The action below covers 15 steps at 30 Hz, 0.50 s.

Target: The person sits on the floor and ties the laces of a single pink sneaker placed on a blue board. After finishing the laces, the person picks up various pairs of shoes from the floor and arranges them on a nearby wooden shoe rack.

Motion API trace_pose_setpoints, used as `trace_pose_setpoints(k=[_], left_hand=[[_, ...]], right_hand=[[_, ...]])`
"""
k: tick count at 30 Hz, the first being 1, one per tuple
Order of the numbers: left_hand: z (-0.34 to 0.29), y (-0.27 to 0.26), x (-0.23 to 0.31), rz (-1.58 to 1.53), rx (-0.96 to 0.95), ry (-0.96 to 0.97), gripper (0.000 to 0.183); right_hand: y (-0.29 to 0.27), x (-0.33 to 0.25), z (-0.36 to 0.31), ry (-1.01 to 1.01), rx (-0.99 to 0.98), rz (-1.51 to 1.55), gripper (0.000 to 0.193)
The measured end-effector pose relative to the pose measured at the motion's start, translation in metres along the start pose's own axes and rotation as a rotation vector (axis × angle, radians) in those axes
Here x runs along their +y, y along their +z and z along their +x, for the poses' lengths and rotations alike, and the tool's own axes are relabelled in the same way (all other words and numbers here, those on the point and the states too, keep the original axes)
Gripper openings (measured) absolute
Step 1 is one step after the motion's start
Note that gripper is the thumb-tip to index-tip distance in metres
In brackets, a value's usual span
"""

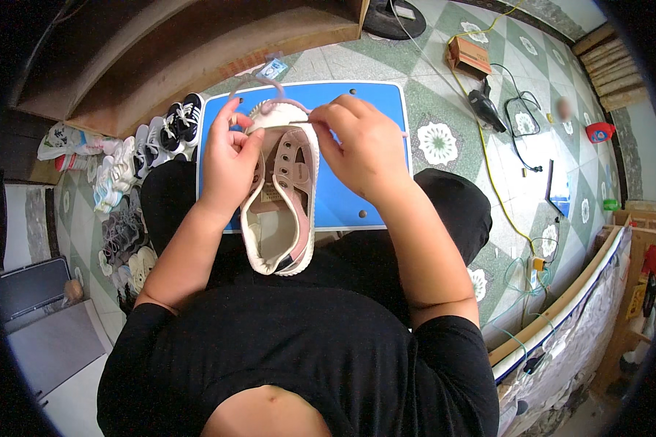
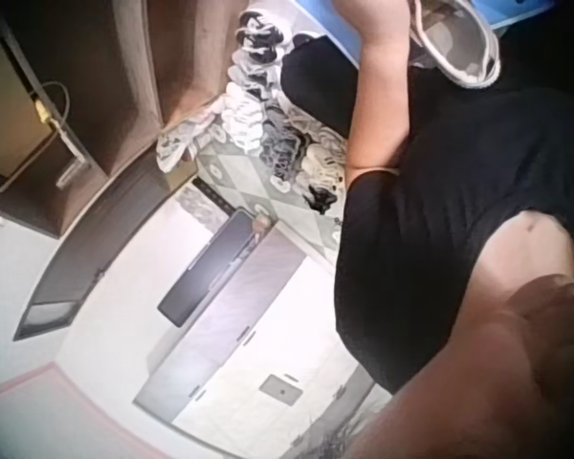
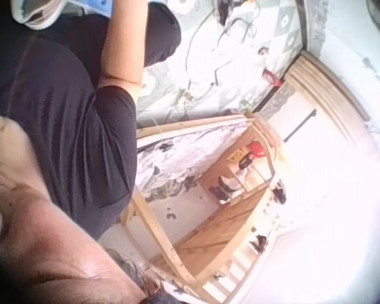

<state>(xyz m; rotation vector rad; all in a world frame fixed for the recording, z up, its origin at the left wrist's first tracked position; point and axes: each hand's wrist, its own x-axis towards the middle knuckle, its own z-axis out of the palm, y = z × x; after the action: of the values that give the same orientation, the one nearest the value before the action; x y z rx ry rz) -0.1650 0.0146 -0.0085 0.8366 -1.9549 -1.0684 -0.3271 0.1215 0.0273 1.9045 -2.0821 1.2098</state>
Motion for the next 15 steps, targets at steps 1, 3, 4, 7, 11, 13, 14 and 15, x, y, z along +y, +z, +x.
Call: trace_pose_setpoints(k=[1,3,4,7,11,13,14,15], left_hand=[[0.000,0.000,-0.002,-0.081,0.018,-0.021,0.041],[0.000,-0.001,0.000,0.000,-0.045,0.011,0.024],[-0.001,-0.002,0.005,0.095,-0.087,0.049,0.019],[-0.001,-0.001,0.010,0.308,-0.091,0.200,0.010],[-0.003,0.000,0.014,0.452,-0.083,0.306,0.015],[-0.003,0.001,0.013,0.455,-0.079,0.330,0.015],[-0.003,0.001,0.013,0.451,-0.075,0.326,0.015],[-0.003,0.002,0.012,0.447,-0.071,0.323,0.015]], right_hand=[[0.001,0.003,-0.001,-0.056,-0.022,-0.003,0.009],[0.003,0.004,-0.001,-0.131,-0.067,-0.032,0.010],[0.004,0.003,-0.002,-0.147,-0.089,-0.059,0.012],[0.005,0.001,-0.002,-0.172,-0.123,-0.092,0.016],[0.007,0.001,-0.001,-0.188,-0.132,-0.105,0.017],[0.010,0.001,-0.002,-0.193,-0.129,-0.091,0.018],[0.011,0.001,-0.003,-0.196,-0.127,-0.073,0.018],[0.012,0.001,-0.003,-0.199,-0.125,-0.055,0.018]])
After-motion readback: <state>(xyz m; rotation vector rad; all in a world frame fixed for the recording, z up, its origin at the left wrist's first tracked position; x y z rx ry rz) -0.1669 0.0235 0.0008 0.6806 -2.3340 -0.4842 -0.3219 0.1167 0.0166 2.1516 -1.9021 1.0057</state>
